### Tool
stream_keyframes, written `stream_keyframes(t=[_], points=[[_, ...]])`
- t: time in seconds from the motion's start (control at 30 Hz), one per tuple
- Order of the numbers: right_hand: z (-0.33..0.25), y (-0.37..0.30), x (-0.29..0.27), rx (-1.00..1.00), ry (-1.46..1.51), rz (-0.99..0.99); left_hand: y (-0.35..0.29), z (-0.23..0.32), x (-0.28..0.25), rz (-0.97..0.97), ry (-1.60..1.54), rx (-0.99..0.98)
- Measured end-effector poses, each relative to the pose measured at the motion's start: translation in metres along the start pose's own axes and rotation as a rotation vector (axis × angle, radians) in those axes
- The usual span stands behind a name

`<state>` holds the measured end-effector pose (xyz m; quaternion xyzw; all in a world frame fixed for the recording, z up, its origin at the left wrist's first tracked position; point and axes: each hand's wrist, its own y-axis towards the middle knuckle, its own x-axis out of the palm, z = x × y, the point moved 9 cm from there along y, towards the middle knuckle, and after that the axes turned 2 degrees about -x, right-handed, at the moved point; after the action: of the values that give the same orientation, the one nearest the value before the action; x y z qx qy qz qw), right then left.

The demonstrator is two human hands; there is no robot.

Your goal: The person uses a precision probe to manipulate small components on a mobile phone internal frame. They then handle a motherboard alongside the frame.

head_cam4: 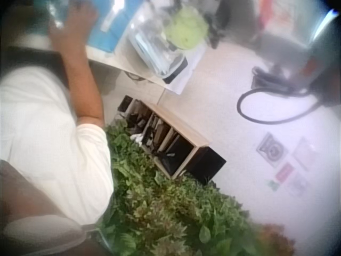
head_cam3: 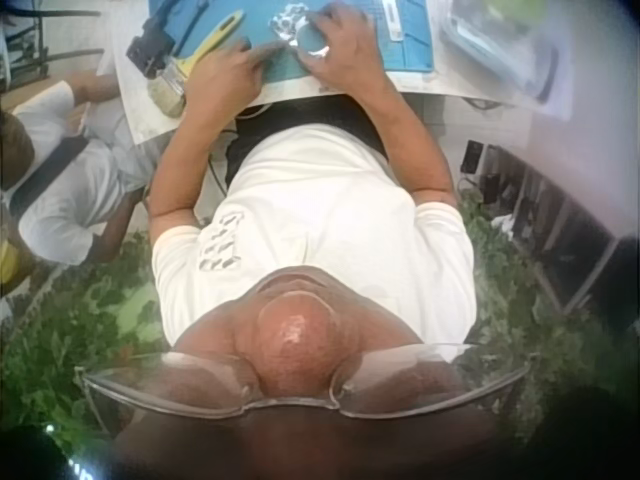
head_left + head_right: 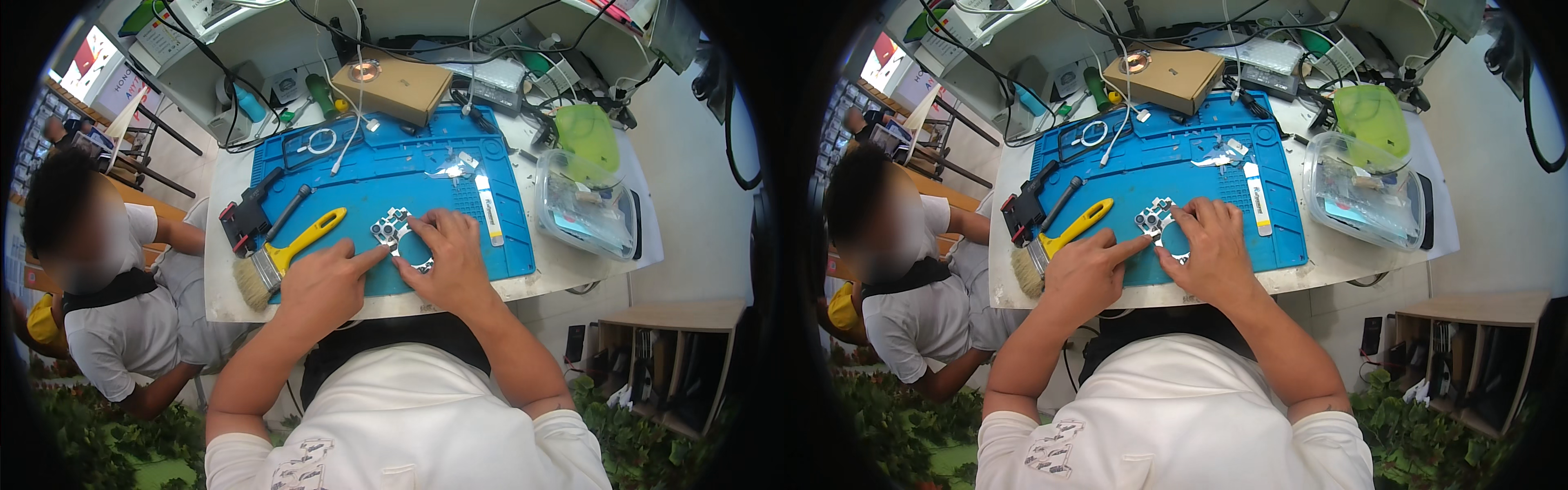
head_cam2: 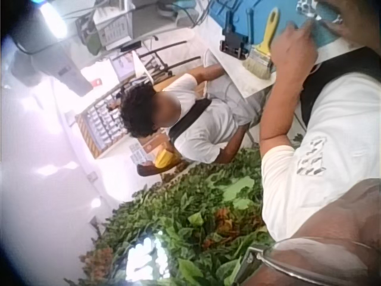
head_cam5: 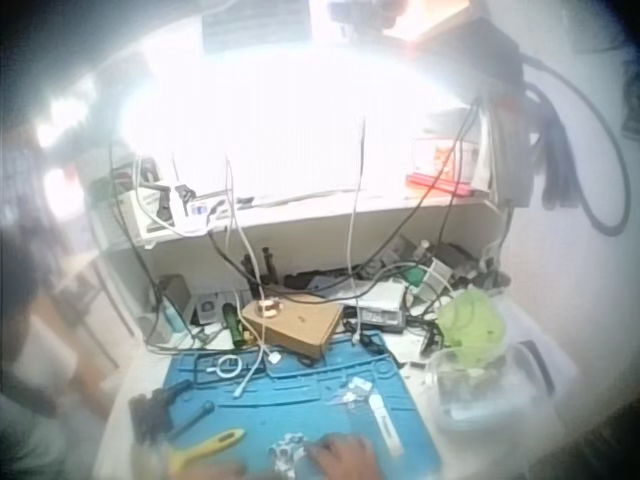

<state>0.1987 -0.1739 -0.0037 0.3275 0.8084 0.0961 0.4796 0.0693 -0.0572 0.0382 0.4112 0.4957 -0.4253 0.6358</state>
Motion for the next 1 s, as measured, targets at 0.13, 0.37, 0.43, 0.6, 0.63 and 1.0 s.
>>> stream_keyframes(t=[0.13, 0.37, 0.43, 0.6, 0.63, 1.0], points=[[0.001, 0.000, 0.002, -0.010, 0.002, -0.007, -0.002, -0.002, 0.003, -0.046, -0.027, -0.018], [0.001, 0.000, 0.003, -0.008, 0.017, -0.003, -0.005, -0.013, 0.001, -0.039, -0.046, -0.052], [0.000, 0.000, 0.001, -0.004, 0.007, 0.005, -0.003, -0.009, 0.005, -0.025, -0.045, -0.048], [-0.002, 0.001, 0.000, -0.002, 0.002, -0.006, -0.001, -0.013, 0.007, 0.003, -0.068, -0.062], [-0.002, 0.002, -0.001, 0.000, -0.002, 0.000, 0.000, -0.014, 0.007, 0.013, -0.076, -0.064], [0.000, 0.001, -0.001, 0.031, 0.021, 0.020, -0.008, -0.026, 0.003, 0.011, -0.102, -0.080]])
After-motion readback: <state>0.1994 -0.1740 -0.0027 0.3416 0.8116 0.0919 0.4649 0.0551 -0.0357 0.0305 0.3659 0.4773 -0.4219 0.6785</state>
